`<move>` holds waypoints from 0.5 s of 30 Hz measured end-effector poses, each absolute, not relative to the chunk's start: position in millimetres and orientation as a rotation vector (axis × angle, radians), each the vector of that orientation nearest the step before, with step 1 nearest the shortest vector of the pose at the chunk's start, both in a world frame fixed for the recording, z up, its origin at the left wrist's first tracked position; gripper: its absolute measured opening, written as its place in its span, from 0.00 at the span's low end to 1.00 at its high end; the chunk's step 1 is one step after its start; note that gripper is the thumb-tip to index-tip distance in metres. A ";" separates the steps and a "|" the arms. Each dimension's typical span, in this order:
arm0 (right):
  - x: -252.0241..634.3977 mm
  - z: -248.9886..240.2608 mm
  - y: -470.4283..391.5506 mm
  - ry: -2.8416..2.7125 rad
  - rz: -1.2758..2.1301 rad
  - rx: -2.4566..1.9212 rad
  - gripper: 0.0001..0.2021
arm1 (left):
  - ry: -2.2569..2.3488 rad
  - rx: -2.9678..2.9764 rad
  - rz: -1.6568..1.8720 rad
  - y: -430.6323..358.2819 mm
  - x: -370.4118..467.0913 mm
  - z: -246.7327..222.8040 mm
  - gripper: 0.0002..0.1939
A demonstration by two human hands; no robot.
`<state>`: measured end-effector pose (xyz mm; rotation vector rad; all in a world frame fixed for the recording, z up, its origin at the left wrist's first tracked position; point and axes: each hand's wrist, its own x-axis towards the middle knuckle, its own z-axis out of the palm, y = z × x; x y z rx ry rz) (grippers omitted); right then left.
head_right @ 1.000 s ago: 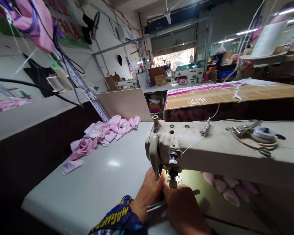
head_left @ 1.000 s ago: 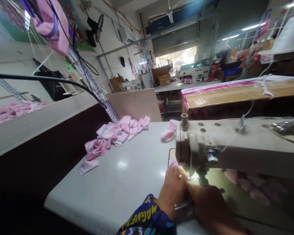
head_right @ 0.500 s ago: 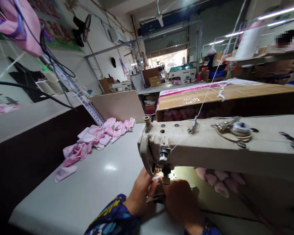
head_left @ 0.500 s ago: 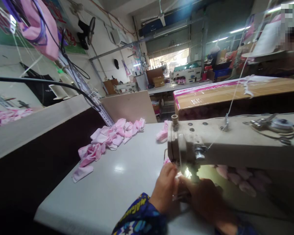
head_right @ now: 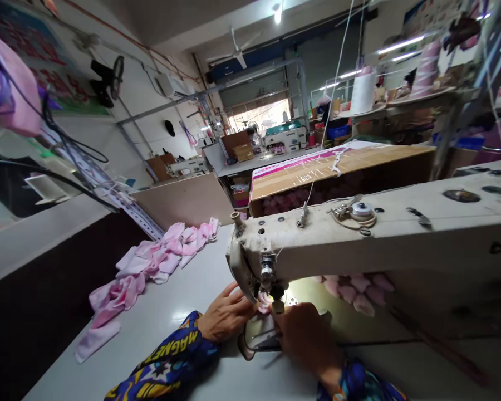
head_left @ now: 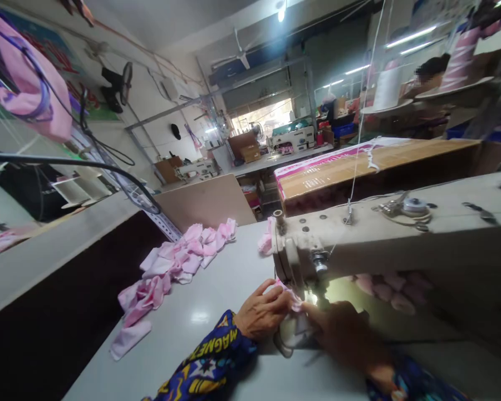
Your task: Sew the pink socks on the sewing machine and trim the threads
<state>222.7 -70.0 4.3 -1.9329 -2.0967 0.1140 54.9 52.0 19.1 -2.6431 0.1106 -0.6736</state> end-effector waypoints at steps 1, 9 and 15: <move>222.6 3.4 -70.2 -2.092 0.104 -1.924 0.18 | 0.130 -2.643 -0.661 52.4 53.9 19.0 0.13; 218.7 1.4 -66.6 -2.124 0.029 -1.848 0.19 | 0.256 -2.684 -0.494 49.2 59.1 29.4 0.16; 219.2 4.6 -63.7 -2.160 0.019 -1.827 0.15 | 0.089 -2.857 -0.571 49.9 63.4 26.4 0.17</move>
